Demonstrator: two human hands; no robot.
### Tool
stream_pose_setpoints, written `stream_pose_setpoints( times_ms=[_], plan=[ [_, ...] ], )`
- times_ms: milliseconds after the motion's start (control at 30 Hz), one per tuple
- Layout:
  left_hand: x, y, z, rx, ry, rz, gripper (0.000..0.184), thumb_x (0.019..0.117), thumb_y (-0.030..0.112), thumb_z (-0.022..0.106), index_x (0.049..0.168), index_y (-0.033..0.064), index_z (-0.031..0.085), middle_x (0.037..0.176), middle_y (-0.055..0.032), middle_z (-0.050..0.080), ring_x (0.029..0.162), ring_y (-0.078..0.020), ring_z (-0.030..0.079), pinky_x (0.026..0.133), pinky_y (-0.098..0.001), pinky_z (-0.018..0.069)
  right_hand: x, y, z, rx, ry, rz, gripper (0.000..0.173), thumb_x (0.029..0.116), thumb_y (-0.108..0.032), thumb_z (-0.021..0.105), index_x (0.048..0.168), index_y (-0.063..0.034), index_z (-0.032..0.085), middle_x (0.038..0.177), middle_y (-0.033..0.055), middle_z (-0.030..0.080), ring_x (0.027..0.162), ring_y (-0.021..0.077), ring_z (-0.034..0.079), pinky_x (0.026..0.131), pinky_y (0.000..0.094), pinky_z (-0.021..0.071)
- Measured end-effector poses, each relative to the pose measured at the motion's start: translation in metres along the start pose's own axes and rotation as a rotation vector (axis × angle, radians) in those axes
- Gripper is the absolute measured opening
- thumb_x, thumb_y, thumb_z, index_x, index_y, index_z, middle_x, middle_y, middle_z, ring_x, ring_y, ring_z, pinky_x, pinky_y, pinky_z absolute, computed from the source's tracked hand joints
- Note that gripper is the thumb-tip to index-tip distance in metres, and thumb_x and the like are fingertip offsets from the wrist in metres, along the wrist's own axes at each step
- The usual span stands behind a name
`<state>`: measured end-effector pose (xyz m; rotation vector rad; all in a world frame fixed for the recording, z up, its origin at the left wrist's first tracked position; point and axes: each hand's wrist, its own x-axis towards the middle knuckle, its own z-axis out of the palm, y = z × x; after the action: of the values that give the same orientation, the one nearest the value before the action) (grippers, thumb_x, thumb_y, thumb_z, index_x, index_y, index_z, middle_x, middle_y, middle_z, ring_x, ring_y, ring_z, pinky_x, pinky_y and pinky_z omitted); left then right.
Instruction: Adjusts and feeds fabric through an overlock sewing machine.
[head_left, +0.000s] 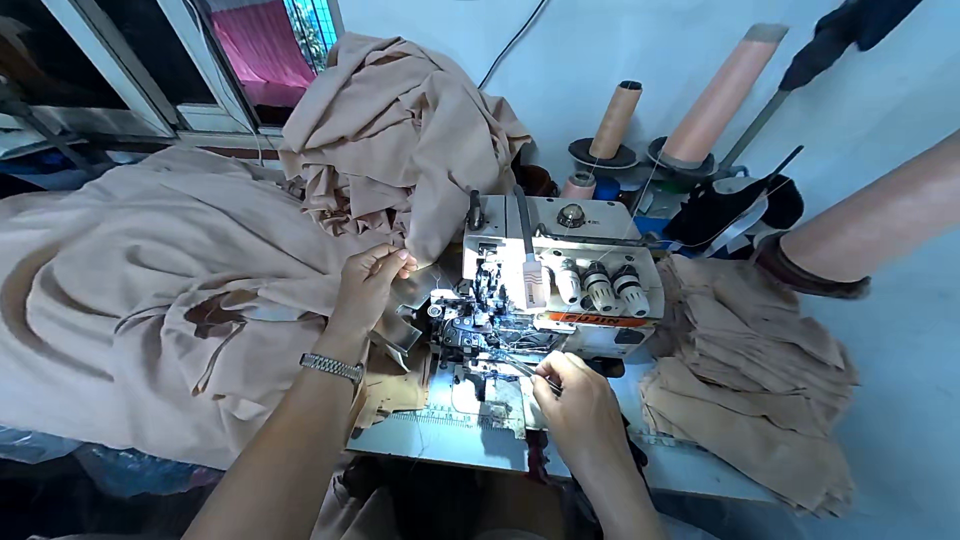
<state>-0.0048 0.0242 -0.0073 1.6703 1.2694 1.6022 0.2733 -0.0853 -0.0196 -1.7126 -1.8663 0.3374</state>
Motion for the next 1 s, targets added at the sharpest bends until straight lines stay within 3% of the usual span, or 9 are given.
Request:
stream_pose_setpoints(
  times_ms=[100, 233, 400, 500, 600, 733, 867, 1000],
  plan=[
    [0.000, 0.001, 0.001, -0.010, 0.012, -0.003, 0.022, 0.1036, 0.008, 0.050, 0.094, 0.0046, 0.069, 0.086, 0.0029, 0.072, 0.081, -0.0032, 0.067, 0.081, -0.0228, 0.0554, 0.008, -0.001, 0.019, -0.007, 0.005, 0.029, 0.005, 0.0922, -0.007, 0.071, 0.093, -0.0018, 0.072, 0.091, 0.0142, 0.068, 0.083, 0.0310, 0.069, 0.073, 0.0502, 0.0569],
    [0.000, 0.001, 0.000, -0.033, 0.010, -0.002, 0.022, 0.1035, 0.007, 0.050, 0.093, 0.0046, 0.069, 0.086, 0.0024, 0.072, 0.081, -0.0043, 0.067, 0.081, -0.0233, 0.0556, 0.018, -0.002, 0.029, 0.012, -0.084, 0.080, 0.007, 0.0959, -0.009, 0.068, 0.096, -0.0022, 0.071, 0.093, 0.0142, 0.068, 0.088, 0.0309, 0.069, 0.079, 0.0512, 0.0555],
    [0.002, 0.001, 0.000, -0.055, 0.006, -0.019, 0.022, 0.1037, 0.008, 0.050, 0.093, 0.0047, 0.070, 0.086, 0.0022, 0.072, 0.082, -0.0046, 0.067, 0.082, -0.0235, 0.0558, 0.015, 0.007, 0.019, 0.149, -0.069, 0.068, 0.009, 0.0935, -0.010, 0.070, 0.085, -0.0078, 0.069, 0.080, 0.0052, 0.065, 0.075, 0.0207, 0.064, 0.070, 0.0449, 0.0530],
    [0.002, 0.001, -0.001, -0.073, 0.005, -0.028, 0.022, 0.1039, 0.008, 0.050, 0.093, 0.0048, 0.069, 0.086, 0.0022, 0.072, 0.081, -0.0047, 0.067, 0.081, -0.0239, 0.0561, 0.001, 0.012, 0.007, 0.136, -0.167, 0.027, 0.011, 0.0954, -0.016, 0.064, 0.089, -0.0098, 0.071, 0.083, 0.0026, 0.067, 0.079, 0.0175, 0.065, 0.074, 0.0417, 0.0541],
    [0.001, 0.000, 0.000, -0.083, 0.009, -0.028, 0.022, 0.1040, 0.009, 0.050, 0.093, 0.0054, 0.069, 0.085, 0.0028, 0.072, 0.081, -0.0045, 0.067, 0.081, -0.0233, 0.0558, -0.011, 0.003, -0.003, 0.017, -0.285, 0.008, 0.015, 0.0970, -0.016, 0.060, 0.097, -0.0074, 0.073, 0.089, 0.0068, 0.070, 0.084, 0.0226, 0.068, 0.077, 0.0451, 0.0540],
    [0.000, 0.001, 0.000, -0.091, 0.018, -0.029, 0.021, 0.1038, 0.008, 0.051, 0.093, 0.0051, 0.069, 0.086, 0.0025, 0.072, 0.081, -0.0046, 0.067, 0.081, -0.0232, 0.0557, -0.016, 0.006, -0.003, 0.006, -0.059, 0.000, 0.009, 0.0950, -0.011, 0.065, 0.092, -0.0071, 0.072, 0.088, 0.0072, 0.070, 0.078, 0.0247, 0.069, 0.069, 0.0476, 0.0556],
    [0.001, 0.000, 0.000, -0.047, 0.018, -0.028, 0.021, 0.1039, 0.008, 0.051, 0.094, 0.0040, 0.069, 0.086, 0.0018, 0.072, 0.081, -0.0046, 0.067, 0.080, -0.0232, 0.0553, -0.016, 0.004, -0.001, -0.026, -0.092, 0.128, 0.012, 0.0976, -0.011, 0.062, 0.094, -0.0047, 0.071, 0.092, 0.0101, 0.070, 0.083, 0.0269, 0.069, 0.075, 0.0485, 0.0542],
    [0.000, 0.000, 0.000, -0.022, 0.014, -0.027, 0.021, 0.1043, 0.010, 0.051, 0.095, 0.0039, 0.069, 0.087, 0.0018, 0.072, 0.081, -0.0043, 0.066, 0.079, -0.0229, 0.0551, -0.022, 0.000, 0.011, 0.036, -0.109, 0.086, 0.014, 0.0975, -0.013, 0.061, 0.095, -0.0051, 0.073, 0.091, 0.0088, 0.071, 0.083, 0.0246, 0.070, 0.074, 0.0456, 0.0555]
  ],
)
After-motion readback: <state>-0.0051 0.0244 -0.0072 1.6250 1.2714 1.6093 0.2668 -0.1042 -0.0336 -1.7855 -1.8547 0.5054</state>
